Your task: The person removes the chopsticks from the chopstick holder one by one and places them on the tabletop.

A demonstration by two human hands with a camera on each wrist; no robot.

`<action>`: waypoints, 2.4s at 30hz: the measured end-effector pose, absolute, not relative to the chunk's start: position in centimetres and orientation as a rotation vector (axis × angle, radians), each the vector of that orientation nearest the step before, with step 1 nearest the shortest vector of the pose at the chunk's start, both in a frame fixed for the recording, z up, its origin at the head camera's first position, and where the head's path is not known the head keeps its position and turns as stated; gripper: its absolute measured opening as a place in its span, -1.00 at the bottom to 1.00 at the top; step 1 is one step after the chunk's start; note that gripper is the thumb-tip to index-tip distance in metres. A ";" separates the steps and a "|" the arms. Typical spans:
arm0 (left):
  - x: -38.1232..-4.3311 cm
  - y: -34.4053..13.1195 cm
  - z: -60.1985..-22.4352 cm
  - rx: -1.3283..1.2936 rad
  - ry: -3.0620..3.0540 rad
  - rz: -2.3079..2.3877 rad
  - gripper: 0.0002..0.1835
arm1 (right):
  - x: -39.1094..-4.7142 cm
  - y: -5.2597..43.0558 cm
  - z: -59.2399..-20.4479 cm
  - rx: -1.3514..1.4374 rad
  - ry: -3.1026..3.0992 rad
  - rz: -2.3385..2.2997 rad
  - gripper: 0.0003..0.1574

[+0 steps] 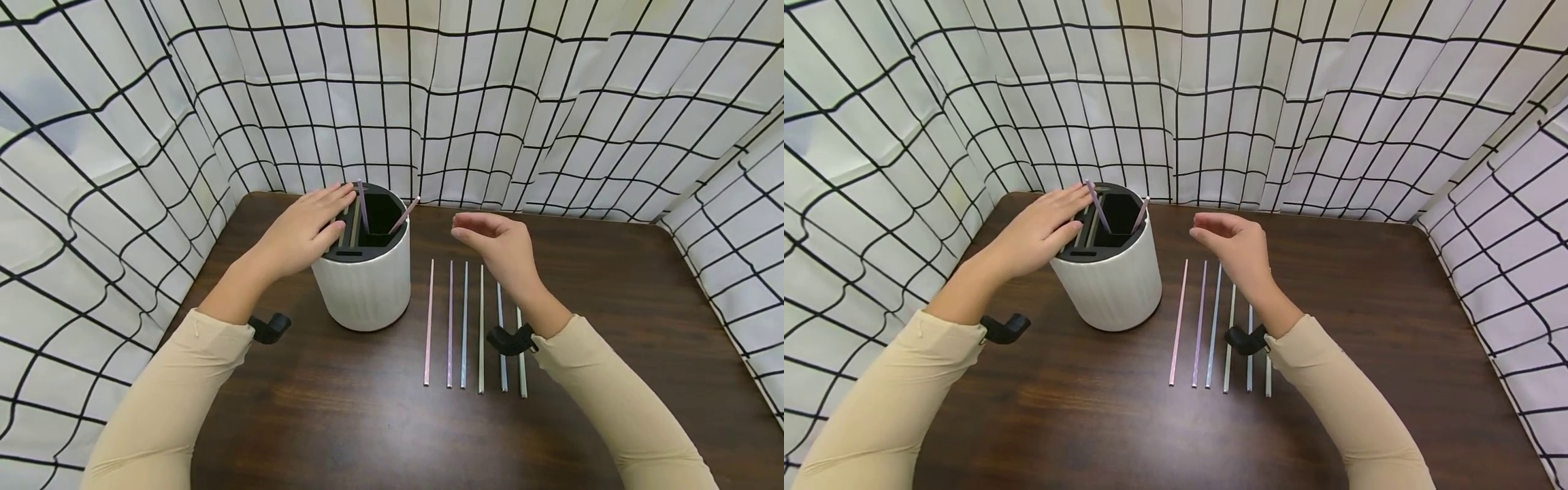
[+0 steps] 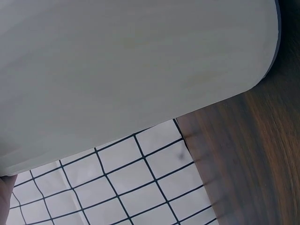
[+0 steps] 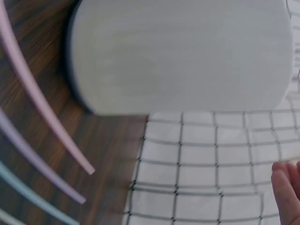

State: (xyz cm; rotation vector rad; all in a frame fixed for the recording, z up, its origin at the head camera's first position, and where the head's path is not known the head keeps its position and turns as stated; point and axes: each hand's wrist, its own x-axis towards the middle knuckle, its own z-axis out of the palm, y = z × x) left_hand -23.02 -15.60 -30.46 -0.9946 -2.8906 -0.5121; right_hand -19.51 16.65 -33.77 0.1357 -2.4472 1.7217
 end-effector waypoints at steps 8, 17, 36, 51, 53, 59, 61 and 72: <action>-23.0 -15.4 -30.4 -0.996 -2.882 -0.532 -0.40 | -19.3 14.1 -32.3 0.273 -2.305 1.874 -0.55; -23.1 -15.6 -30.5 -0.991 -2.877 -0.531 -0.41 | -19.4 11.9 -31.5 0.393 -2.211 1.924 -0.59; -23.1 -15.5 -30.5 -0.987 -2.888 -0.532 -0.41 | -20.1 10.1 -31.2 0.448 -2.129 1.947 -0.77; -23.1 -15.5 -30.7 -0.996 -2.888 -0.527 -0.40 | -19.3 11.6 -27.9 0.543 -1.837 2.019 -0.79; -23.1 -15.5 -30.6 -0.994 -2.889 -0.526 -0.40 | -19.1 12.2 -27.1 0.572 -1.762 1.999 -0.76; -23.1 -15.5 -30.6 -0.989 -2.888 -0.525 -0.41 | -17.9 14.3 -25.1 0.599 -1.438 2.028 -0.77; -23.1 -15.6 -30.6 -0.987 -2.888 -0.525 -0.41 | -17.4 15.0 -24.6 0.590 -1.290 2.049 -0.77; -22.9 -15.5 -30.6 -0.986 -2.885 -0.549 -0.41 | -13.7 19.9 -22.6 0.556 -0.990 2.052 -0.71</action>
